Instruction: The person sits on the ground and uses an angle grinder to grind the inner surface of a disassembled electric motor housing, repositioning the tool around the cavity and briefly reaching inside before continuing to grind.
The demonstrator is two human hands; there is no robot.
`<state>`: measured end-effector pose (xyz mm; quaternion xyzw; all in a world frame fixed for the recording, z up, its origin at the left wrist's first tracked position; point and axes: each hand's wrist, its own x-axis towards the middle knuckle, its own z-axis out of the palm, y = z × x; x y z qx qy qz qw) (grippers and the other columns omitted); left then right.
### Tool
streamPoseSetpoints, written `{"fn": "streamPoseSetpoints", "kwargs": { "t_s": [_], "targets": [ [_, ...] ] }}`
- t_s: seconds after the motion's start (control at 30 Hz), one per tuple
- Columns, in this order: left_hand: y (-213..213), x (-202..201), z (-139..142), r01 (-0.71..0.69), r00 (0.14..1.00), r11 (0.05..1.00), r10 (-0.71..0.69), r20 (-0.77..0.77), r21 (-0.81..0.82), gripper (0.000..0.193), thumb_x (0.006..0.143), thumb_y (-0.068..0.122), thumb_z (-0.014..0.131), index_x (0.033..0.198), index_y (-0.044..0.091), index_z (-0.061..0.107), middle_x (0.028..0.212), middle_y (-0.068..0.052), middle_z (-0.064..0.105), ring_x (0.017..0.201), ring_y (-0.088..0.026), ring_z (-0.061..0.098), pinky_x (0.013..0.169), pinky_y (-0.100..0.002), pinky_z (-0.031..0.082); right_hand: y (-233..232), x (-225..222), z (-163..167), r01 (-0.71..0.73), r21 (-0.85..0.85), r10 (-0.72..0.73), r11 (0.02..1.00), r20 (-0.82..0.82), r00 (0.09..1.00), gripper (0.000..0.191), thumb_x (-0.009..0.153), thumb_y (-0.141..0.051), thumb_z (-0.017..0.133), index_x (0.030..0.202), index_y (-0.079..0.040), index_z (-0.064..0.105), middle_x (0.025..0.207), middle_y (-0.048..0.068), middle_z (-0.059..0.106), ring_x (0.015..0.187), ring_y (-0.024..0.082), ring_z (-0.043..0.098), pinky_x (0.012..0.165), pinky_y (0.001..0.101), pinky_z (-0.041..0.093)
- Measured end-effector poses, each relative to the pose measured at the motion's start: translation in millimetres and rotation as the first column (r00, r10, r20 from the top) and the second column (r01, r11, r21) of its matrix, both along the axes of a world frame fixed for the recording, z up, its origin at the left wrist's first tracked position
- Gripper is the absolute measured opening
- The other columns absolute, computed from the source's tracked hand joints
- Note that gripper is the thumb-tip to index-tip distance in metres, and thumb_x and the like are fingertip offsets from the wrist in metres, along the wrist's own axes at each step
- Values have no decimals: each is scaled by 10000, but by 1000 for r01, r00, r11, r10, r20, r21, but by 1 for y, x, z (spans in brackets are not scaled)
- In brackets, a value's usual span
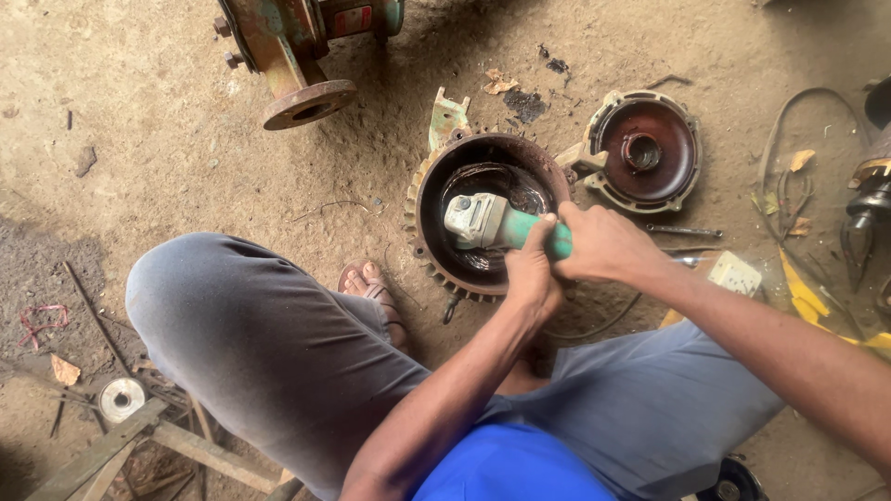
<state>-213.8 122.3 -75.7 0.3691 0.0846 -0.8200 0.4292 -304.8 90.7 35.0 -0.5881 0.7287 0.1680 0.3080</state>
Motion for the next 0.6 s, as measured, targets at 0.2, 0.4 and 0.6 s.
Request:
{"fn": "streamPoseSetpoints", "kwargs": {
  "t_s": [0.2, 0.4, 0.6],
  "targets": [
    [0, 0, -1, 11, 1000, 1000, -11, 12, 4, 293, 854, 176, 789, 1074, 9, 690, 991, -64, 700, 902, -160, 665, 859, -338, 533, 4, 0, -1, 12, -44, -12, 999, 9, 1000, 607, 687, -382, 723, 1119, 13, 565, 879, 317, 714, 860, 493, 717, 788, 540, 585],
    [-1, 1, -1, 20, 999, 1000, -19, 30, -5, 290, 857, 192, 791, 1056, 6, 692, 976, -66, 700, 883, -164, 662, 841, -340, 533, 3, 1, -1, 21, -24, -21, 1000, 1, 1000, 629, 687, -387, 728, 1135, 21, 561, 884, 318, 719, 855, 486, 724, 790, 528, 591],
    [-2, 2, 0, 35, 999, 999, -35, 34, 5, 297, 850, 200, 795, 1046, 3, 688, 968, -71, 701, 877, -173, 664, 837, -350, 536, 1, 3, 1, 49, 18, -49, 999, -3, 999, 612, 687, -354, 706, 1157, 8, 557, 880, 299, 729, 826, 457, 744, 768, 510, 605]
  ]
}}
